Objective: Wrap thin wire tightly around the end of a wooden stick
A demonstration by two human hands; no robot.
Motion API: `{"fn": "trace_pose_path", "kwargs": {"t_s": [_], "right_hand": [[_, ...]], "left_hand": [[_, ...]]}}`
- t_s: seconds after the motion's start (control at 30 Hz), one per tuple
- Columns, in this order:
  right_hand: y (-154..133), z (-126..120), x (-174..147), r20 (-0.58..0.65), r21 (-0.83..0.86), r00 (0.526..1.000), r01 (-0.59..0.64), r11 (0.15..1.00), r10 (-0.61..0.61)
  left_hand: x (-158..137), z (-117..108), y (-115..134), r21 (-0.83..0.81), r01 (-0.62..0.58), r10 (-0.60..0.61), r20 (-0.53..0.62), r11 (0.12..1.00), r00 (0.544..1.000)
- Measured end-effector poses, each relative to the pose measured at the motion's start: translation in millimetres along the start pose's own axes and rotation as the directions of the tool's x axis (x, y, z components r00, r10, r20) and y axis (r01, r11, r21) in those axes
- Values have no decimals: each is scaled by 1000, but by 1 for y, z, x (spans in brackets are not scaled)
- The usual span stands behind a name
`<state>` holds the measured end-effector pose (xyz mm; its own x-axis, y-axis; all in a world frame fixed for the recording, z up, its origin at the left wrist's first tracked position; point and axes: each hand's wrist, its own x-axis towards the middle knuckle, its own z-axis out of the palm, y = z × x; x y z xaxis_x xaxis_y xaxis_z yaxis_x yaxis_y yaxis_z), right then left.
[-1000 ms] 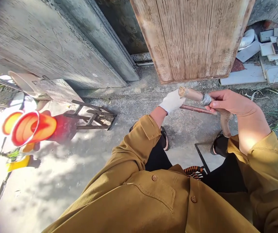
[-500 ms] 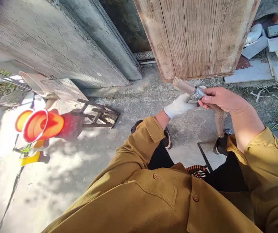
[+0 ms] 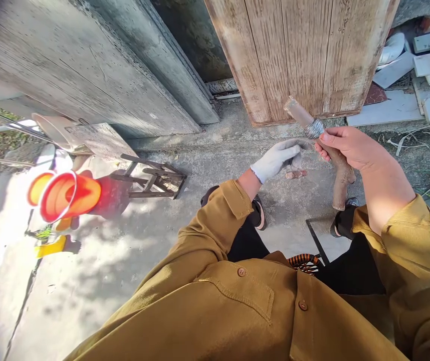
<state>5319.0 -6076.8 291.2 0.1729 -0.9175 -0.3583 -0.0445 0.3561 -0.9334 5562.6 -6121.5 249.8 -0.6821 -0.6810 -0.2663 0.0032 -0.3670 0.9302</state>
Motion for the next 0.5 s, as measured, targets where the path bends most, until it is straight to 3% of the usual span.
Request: {"fn": "trace_pose_path", "kwargs": {"t_s": [0.13, 0.3, 0.5], "right_hand": [[0, 3, 1, -84, 47, 995, -42, 998, 46], [1, 1, 1, 34, -55, 999, -29, 998, 31], [24, 8, 21, -1, -315, 999, -47, 948, 49]], "left_hand": [[-5, 0, 6, 77, 34, -37, 26, 996, 999], [-13, 0, 14, 277, 184, -226, 126, 943, 966], [-16, 4, 8, 21, 187, -188, 117, 982, 975]]}}
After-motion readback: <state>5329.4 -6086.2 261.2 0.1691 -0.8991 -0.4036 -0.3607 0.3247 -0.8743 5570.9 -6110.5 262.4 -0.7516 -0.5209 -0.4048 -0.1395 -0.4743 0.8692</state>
